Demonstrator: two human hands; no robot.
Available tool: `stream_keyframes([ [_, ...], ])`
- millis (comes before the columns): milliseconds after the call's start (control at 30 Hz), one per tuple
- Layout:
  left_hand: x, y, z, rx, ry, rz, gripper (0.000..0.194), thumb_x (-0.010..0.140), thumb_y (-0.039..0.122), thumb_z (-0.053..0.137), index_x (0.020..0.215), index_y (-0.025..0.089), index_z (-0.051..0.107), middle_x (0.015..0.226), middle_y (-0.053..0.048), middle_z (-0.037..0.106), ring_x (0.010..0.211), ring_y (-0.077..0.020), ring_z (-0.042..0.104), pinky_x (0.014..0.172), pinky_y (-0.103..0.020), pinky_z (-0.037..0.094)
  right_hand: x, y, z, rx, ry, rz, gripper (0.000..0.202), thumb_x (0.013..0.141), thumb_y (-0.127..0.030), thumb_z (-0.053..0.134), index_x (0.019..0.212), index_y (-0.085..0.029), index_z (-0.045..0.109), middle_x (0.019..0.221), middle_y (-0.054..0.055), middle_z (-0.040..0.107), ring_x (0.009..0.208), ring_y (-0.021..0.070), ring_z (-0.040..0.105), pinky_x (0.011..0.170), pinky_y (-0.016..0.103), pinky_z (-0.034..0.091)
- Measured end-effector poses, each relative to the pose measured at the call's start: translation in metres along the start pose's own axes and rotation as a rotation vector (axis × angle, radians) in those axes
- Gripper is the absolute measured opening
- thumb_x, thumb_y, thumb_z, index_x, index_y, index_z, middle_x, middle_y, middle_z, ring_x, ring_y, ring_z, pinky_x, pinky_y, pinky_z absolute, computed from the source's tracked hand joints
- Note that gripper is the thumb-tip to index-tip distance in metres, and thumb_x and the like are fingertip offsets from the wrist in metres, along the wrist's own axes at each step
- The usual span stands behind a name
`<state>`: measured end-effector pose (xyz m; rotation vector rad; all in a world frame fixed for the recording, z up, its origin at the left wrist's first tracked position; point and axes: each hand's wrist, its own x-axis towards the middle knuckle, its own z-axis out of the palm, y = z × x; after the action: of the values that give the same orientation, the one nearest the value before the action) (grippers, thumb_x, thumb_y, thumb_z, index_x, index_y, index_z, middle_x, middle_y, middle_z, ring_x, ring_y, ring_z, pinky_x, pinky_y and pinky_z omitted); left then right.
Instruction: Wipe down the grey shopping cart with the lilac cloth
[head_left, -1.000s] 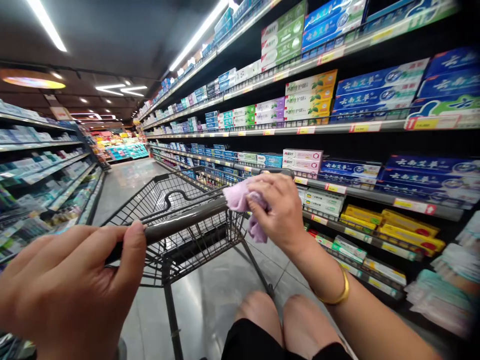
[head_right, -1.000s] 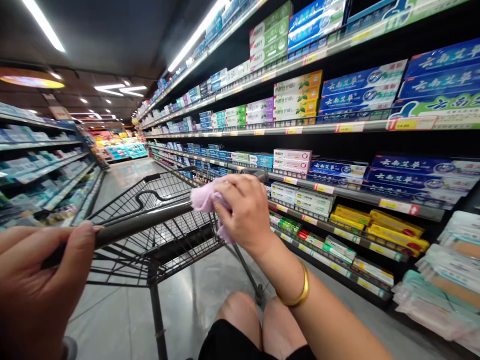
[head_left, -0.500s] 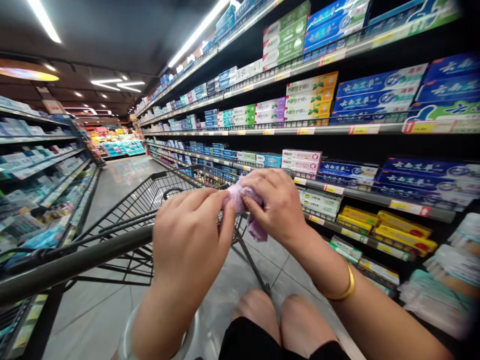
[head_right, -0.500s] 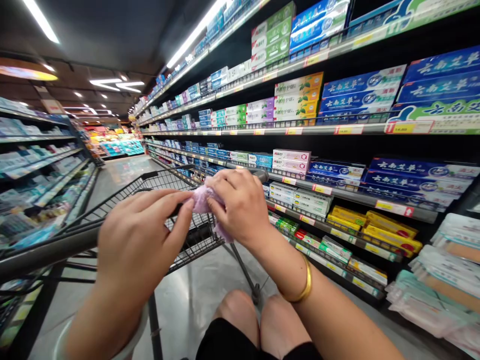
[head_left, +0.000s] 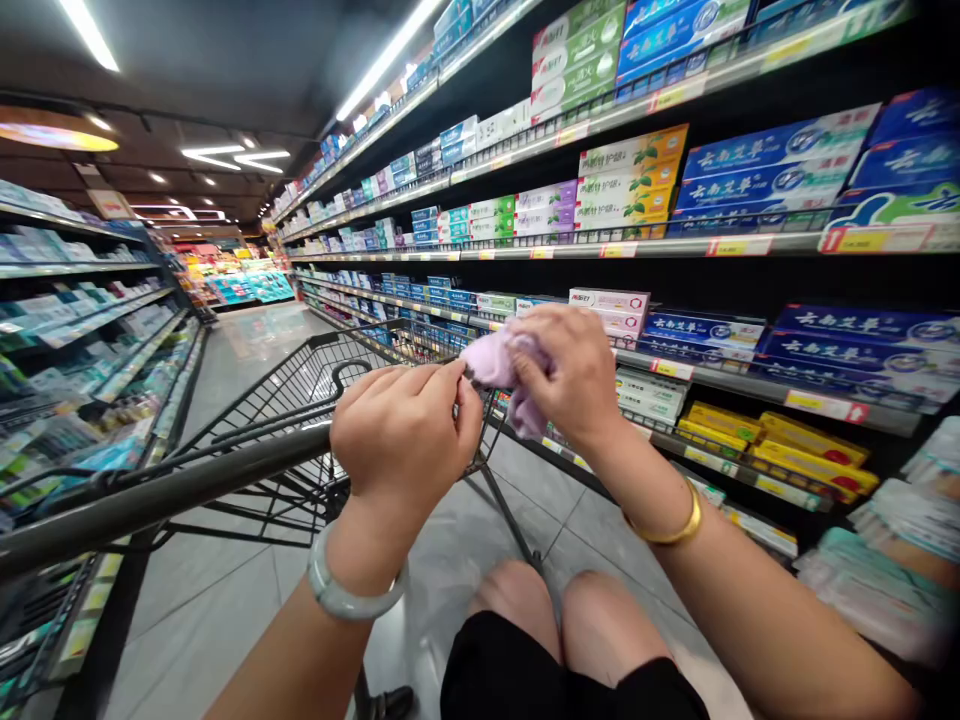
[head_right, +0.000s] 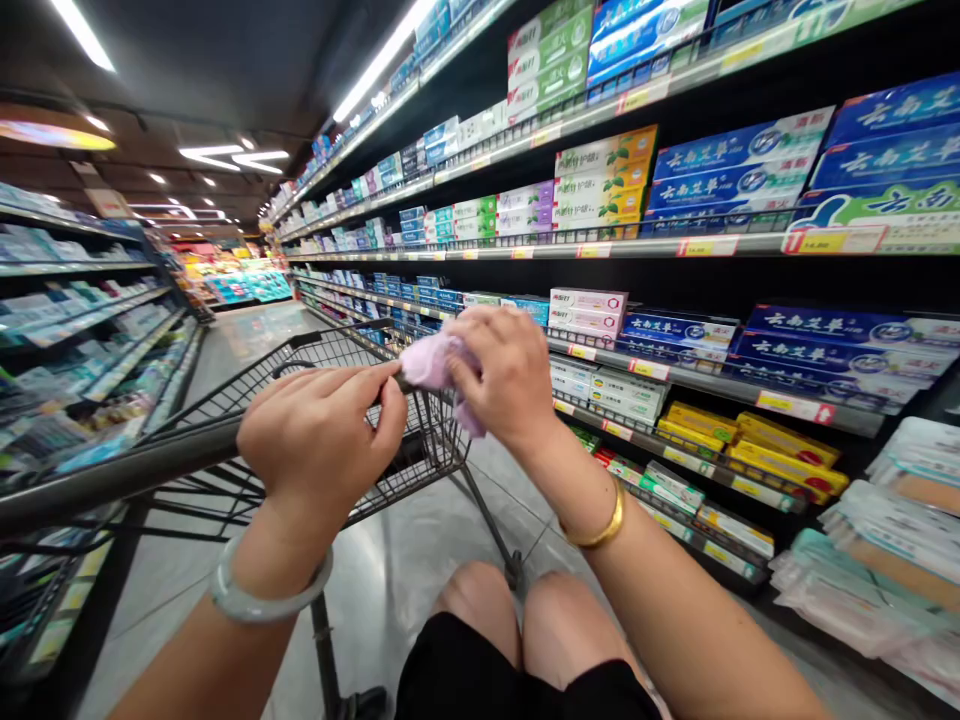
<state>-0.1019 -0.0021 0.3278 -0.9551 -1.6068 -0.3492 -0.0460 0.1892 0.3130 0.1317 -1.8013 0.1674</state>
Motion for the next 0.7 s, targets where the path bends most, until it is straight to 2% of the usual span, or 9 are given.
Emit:
stream_keyframes([
  [133,-0.004,-0.003,-0.001,-0.022,-0.027,0.062,0.027,0.09,0.03,0.064,0.112,0.02,0.077,0.096,0.0,0.08,0.084,-0.0243,0.074,0.088,-0.041,0.053,-0.013,0.003,0.018,0.012,0.226,0.079,0.024,0.101,-0.039,0.054,0.114,-0.024,0.068,0.12,0.011,0.063,0.119,0.0296,0.058,0.107,0.053,0.043],
  [233,-0.01,-0.005,-0.003,-0.036,-0.054,0.131,0.037,0.089,0.027,0.066,0.124,0.017,0.072,0.11,-0.003,0.08,0.093,-0.0261,0.075,0.097,-0.044,0.054,-0.033,-0.015,0.04,0.06,0.34,0.072,0.025,0.102,-0.042,0.052,0.117,-0.027,0.066,0.125,0.01,0.056,0.123,0.0295,0.055,0.108,0.053,0.044],
  [400,-0.024,-0.015,-0.013,-0.298,0.009,0.234,0.047,0.08,0.009,0.072,0.127,0.017,0.07,0.125,-0.008,0.076,0.116,-0.0265,0.072,0.109,-0.045,0.054,-0.056,-0.038,0.074,0.106,0.547,0.144,0.019,0.103,-0.039,0.051,0.114,-0.028,0.062,0.12,0.009,0.052,0.12,0.0274,0.055,0.105,0.052,0.048],
  [500,-0.037,-0.023,-0.016,-0.337,0.017,0.321,0.048,0.076,0.003,0.075,0.123,0.015,0.072,0.122,-0.009,0.077,0.119,-0.0278,0.071,0.111,-0.047,0.054,-0.058,-0.042,0.084,0.101,0.592,0.197,0.019,0.102,-0.037,0.051,0.114,-0.026,0.061,0.122,0.009,0.048,0.122,0.0282,0.053,0.106,0.053,0.046],
  [600,-0.054,-0.031,-0.01,-0.399,0.005,0.414,0.048,0.073,-0.001,0.076,0.118,0.014,0.074,0.114,-0.008,0.079,0.115,-0.0261,0.072,0.109,-0.044,0.055,-0.061,-0.043,0.089,0.077,0.593,0.207,0.022,0.102,-0.039,0.047,0.114,-0.025,0.058,0.122,0.011,0.046,0.123,0.0293,0.051,0.104,0.054,0.046],
  [700,-0.073,-0.042,0.004,-0.404,-0.058,0.382,0.049,0.074,0.001,0.078,0.121,0.015,0.074,0.114,-0.009,0.079,0.114,-0.0263,0.072,0.106,-0.043,0.057,-0.067,-0.04,0.098,0.049,0.593,0.223,0.02,0.102,-0.04,0.044,0.11,-0.025,0.055,0.118,0.01,0.047,0.115,0.027,0.056,0.099,0.052,0.05],
])
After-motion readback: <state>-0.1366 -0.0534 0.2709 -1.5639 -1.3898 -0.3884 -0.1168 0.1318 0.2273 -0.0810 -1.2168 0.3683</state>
